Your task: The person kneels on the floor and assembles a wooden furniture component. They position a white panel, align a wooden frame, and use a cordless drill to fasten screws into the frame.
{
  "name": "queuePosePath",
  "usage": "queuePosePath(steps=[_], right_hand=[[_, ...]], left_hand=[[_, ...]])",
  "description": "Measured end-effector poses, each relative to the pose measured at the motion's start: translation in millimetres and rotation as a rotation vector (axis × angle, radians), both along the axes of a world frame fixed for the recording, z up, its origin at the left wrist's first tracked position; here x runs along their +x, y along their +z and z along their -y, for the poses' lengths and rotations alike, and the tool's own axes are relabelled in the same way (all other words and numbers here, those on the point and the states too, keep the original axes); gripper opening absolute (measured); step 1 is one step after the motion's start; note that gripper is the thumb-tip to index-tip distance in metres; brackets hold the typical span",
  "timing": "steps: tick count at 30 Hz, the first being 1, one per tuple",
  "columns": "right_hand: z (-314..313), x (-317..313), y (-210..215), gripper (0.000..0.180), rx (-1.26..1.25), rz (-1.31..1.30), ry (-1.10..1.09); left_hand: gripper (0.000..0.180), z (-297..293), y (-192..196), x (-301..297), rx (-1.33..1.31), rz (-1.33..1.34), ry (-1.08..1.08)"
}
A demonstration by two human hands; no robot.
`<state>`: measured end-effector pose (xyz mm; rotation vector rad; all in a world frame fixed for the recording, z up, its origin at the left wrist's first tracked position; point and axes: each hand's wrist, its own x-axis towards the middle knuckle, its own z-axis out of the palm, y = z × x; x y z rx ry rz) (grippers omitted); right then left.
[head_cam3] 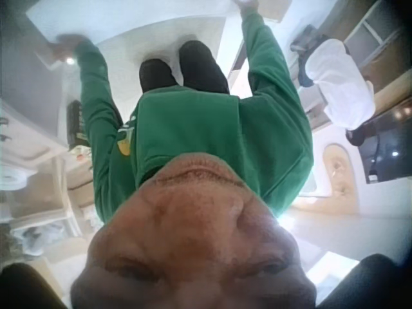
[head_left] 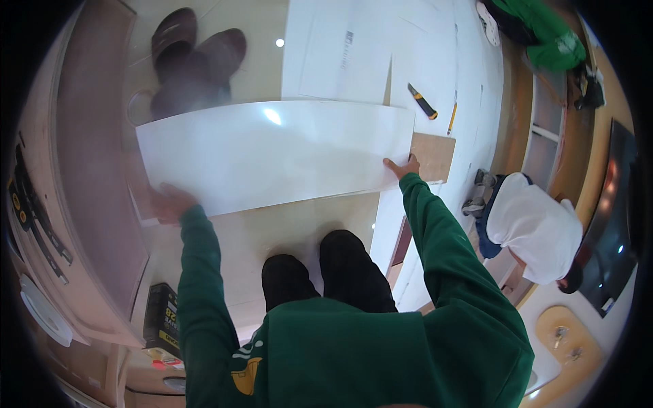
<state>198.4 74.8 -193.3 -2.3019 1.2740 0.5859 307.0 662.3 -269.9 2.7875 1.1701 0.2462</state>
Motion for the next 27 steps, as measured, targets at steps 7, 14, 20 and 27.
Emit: queuePosePath(steps=[7,14,20,27], right_hand=[[-13.3,-55.4,-34.5,0.113,-0.268,0.324,0.02],[98.5,-90.5,-26.7,0.105,-0.06,0.237,0.068],[167.7,-125.0,42.3,0.06,-0.142,0.36,0.098],[120.0,-135.5,226.4,0.031,0.561,0.486,-0.1]], left_hand=[[0.067,-12.7,-3.8,2.8,0.003,-0.222,0.054],[0.074,20.0,-3.7,-71.6,-0.188,-0.237,-0.189],[0.072,77.1,13.5,-121.7,-0.547,-0.129,-0.285],[0.085,112.4,108.9,-163.6,-0.601,-0.048,-0.728]])
